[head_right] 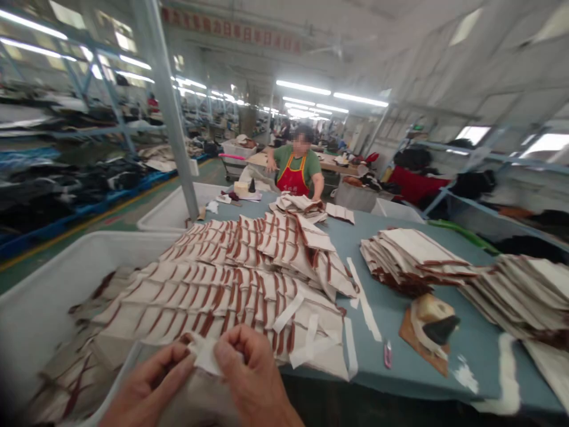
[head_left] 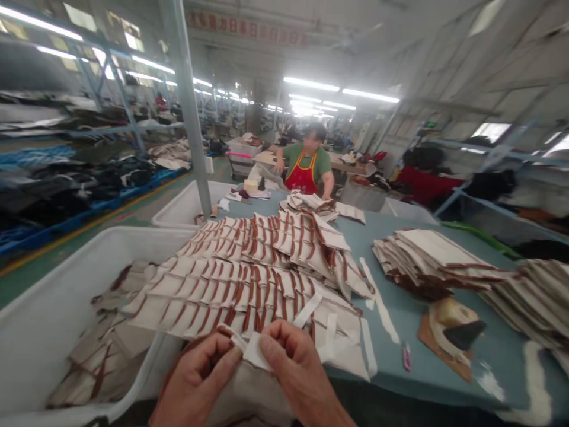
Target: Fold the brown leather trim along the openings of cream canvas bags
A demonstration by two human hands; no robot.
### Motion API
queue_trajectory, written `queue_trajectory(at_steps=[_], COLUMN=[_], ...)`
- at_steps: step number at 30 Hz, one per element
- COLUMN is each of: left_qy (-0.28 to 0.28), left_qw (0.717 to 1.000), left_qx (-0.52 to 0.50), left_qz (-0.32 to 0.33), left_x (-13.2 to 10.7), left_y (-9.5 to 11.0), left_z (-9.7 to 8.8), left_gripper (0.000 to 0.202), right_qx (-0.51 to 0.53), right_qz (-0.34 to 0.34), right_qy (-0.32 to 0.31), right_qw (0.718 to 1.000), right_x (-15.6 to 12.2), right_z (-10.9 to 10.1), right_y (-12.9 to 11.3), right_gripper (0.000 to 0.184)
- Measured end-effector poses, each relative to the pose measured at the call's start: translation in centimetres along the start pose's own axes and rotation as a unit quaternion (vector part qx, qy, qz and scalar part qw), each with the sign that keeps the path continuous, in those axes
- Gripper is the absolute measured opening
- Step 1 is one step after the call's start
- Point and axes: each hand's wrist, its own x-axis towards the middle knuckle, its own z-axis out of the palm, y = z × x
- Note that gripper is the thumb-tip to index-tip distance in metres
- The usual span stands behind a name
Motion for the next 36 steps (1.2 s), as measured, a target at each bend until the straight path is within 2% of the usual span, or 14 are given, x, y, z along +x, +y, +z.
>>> queue_trajectory(at_steps=[4, 7, 12, 16, 21, 26, 30, 36], left_qy=[0.006, 0.007, -0.023, 0.022, 0.06, 0.07, 0.049, 0.041], left_qw=[0.998, 0.995, 0.995, 0.996, 0.997, 0.997, 0.998, 0.999], left_qx=[-0.043, -0.077, -0.08, -0.082, -0.036, -0.004, 0.007, 0.02], left_qz=[-0.04, -0.056, -0.057, -0.027, -0.023, -0.031, -0.025, -0.019], left_x=[-0.7, -1.5, -1.9, -2.0, -2.1, -2.0, -2.0, -1.6], left_y=[2.5, 3.2, 2.4, 1.5, 0.5, 0.0, 0.5, 0.4], left_z=[-0.9, -1.5, -2.8, -3.4, -3.0, -2.4, -2.3, -2.5], left_gripper=[0.053, 0.052, 0.054, 0.049, 0.044, 0.047, 0.046, 0.045], right_qx=[-0.015, -0.029, -0.094, -0.156, -0.163, -0.194, -0.262, -0.295], right_qz=[0.016, 0.015, 0.004, -0.004, -0.012, -0.006, -0.054, -0.158], right_qy=[-0.043, -0.042, -0.037, -0.019, -0.032, -0.049, -0.035, 0.006], right_qw=[0.999, 0.999, 0.995, 0.988, 0.986, 0.98, 0.963, 0.942], right_x=[0.1, 0.1, -0.9, -1.8, -1.5, -2.1, -2.6, -0.9], right_z=[1.1, 2.0, 2.6, 2.6, 3.0, 3.5, 3.6, 3.8], right_y=[-2.1, -2.5, -2.5, -2.2, -1.1, -2.2, -3.2, -2.0], right_gripper=[0.07, 0.063, 0.046, 0.039, 0.041, 0.033, 0.03, 0.023])
